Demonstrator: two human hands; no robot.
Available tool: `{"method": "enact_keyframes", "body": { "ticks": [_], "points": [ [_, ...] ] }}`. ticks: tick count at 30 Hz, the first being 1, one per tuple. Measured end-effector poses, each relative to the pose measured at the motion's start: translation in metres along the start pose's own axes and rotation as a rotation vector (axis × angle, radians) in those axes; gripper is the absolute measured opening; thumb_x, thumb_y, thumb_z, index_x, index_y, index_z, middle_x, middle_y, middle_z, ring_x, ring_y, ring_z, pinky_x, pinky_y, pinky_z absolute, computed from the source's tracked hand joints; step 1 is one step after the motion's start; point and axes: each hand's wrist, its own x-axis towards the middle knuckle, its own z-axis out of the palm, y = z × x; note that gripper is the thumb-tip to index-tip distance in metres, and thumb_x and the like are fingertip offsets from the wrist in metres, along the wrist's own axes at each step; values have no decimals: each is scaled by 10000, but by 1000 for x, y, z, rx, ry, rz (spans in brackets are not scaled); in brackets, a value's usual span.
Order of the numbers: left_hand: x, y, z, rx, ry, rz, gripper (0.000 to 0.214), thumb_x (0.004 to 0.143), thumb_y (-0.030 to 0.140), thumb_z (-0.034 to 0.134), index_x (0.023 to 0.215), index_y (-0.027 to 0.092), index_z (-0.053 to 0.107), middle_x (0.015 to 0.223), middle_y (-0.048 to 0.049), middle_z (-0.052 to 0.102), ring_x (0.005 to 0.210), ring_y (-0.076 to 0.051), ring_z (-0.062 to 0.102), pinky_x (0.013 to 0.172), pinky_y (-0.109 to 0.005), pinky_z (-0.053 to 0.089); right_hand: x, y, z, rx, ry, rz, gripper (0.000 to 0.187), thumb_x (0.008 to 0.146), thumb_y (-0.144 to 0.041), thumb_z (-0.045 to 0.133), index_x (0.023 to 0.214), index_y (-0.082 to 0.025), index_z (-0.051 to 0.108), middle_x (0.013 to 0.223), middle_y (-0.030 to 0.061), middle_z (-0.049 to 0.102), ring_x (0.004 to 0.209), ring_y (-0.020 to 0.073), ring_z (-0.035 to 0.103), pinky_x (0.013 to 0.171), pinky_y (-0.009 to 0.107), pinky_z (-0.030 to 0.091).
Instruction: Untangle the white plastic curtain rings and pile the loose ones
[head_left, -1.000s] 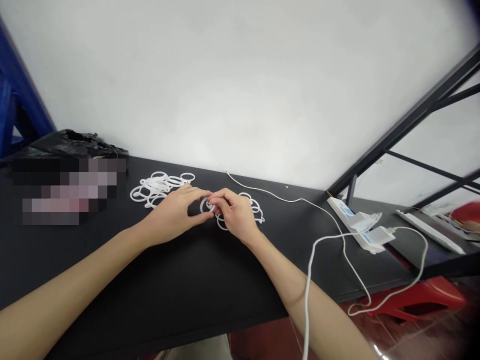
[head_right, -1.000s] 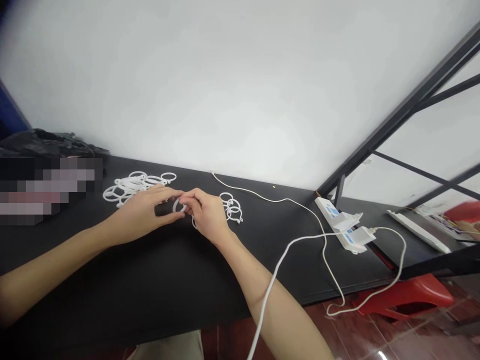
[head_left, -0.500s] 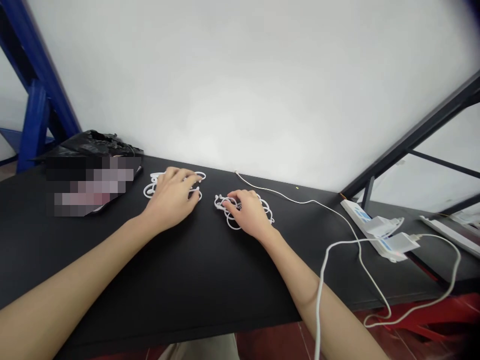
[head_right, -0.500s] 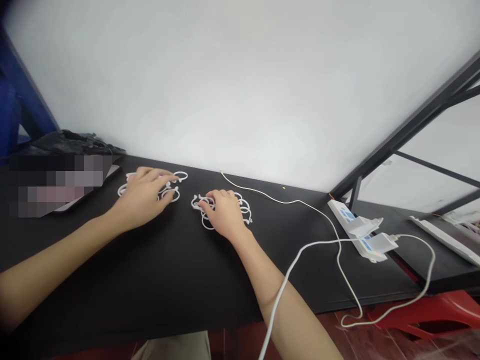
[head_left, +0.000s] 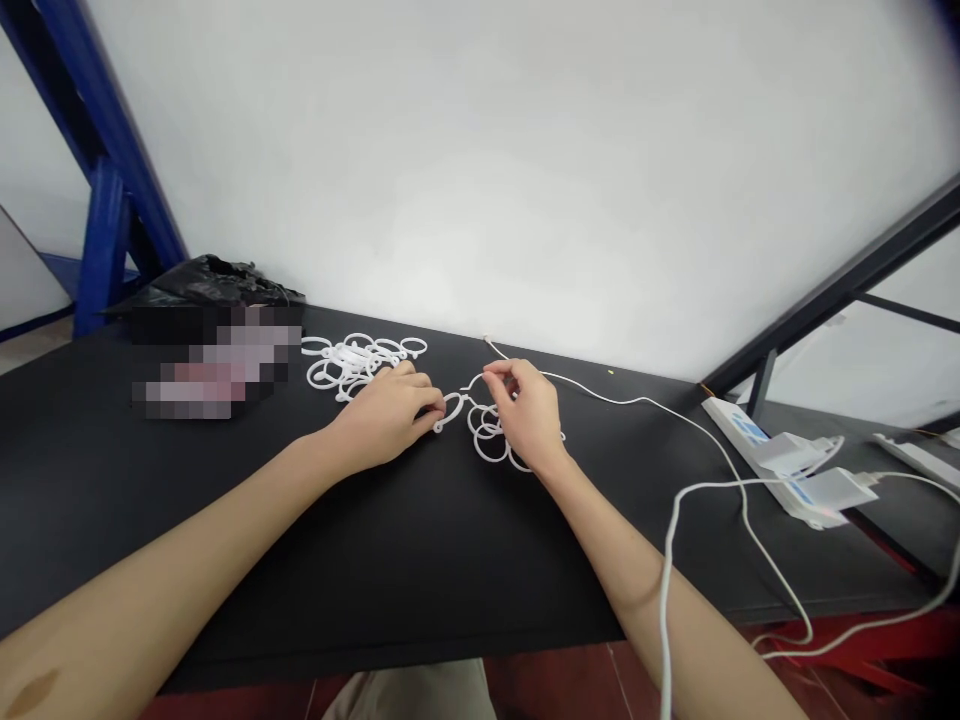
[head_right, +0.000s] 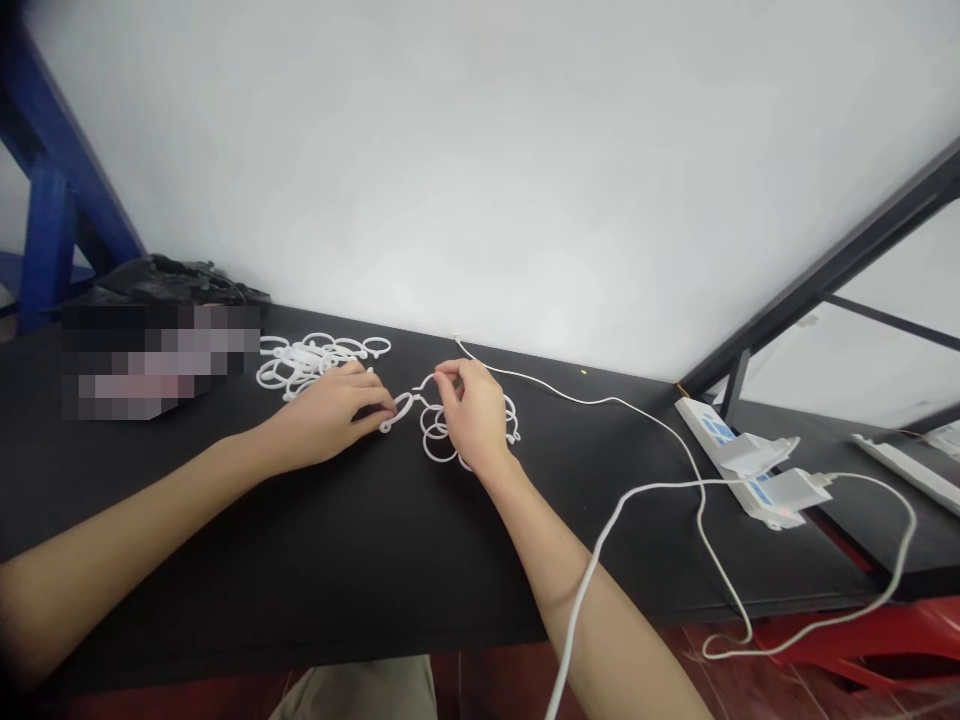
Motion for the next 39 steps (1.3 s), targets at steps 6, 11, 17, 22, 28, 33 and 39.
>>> {"method": "enact_keyframes", "body": {
  "ticks": [6,11,17,22,28,33,39],
  "points": [
    [0,6,-2,27,3,-10,321,939,355,452,815,211,711,841,-73,668,866,-255,507,811,-414,404,2,0,-4,49,67,105,193,900,-331,565,947,-185,682,831,36,683,560,123,518,656,308,467],
    [0,13,-5,-90,103,-57,355,928,439,501,1153,213,658,1036,-64,681,1031,-254,544,970,-434,410,-1,-10,-1,335,-27,227,241,867,-415,605,962,-205,675,676,-7,635,498,118,527,509,268,438],
    [-1,25,-7,-359,71,-125,551,919,566,494,1394,285,508,1451,-55,524,1265,-264,506,1060,-418,403,-7,-27,7,731,-129,383,311,806,-476,666,922,-190,627,773,-2,670,467,84,537,460,241,466],
    [1,38,-4,-510,110,-156,554,922,499,530,1423,269,477,1327,-45,630,1074,-211,630,961,-361,489,-18,-39,11,616,-114,293,263,890,-476,572,878,-215,542,716,-17,635,544,108,549,505,244,472],
    [0,38,-9,-420,131,-155,458,915,468,528,1311,244,579,1172,-37,695,966,-211,643,899,-362,500,-19,-32,9,324,-94,203,179,908,-386,557,850,-224,505,684,-27,616,569,124,553,555,259,444],
    [0,26,-13,-336,132,-171,478,909,465,512,1314,215,553,1097,-40,693,984,-224,625,925,-377,475,-12,-24,4,442,-134,132,285,976,-410,425,1157,-228,549,854,0,655,588,110,578,576,257,468],
    [-2,25,-14,-246,71,-70,301,896,332,505,1153,228,622,981,-26,682,924,-207,586,836,-357,469,-12,-25,1,385,-207,63,261,932,-438,540,984,-201,638,694,-12,635,579,115,570,600,248,474]
  ]
}}
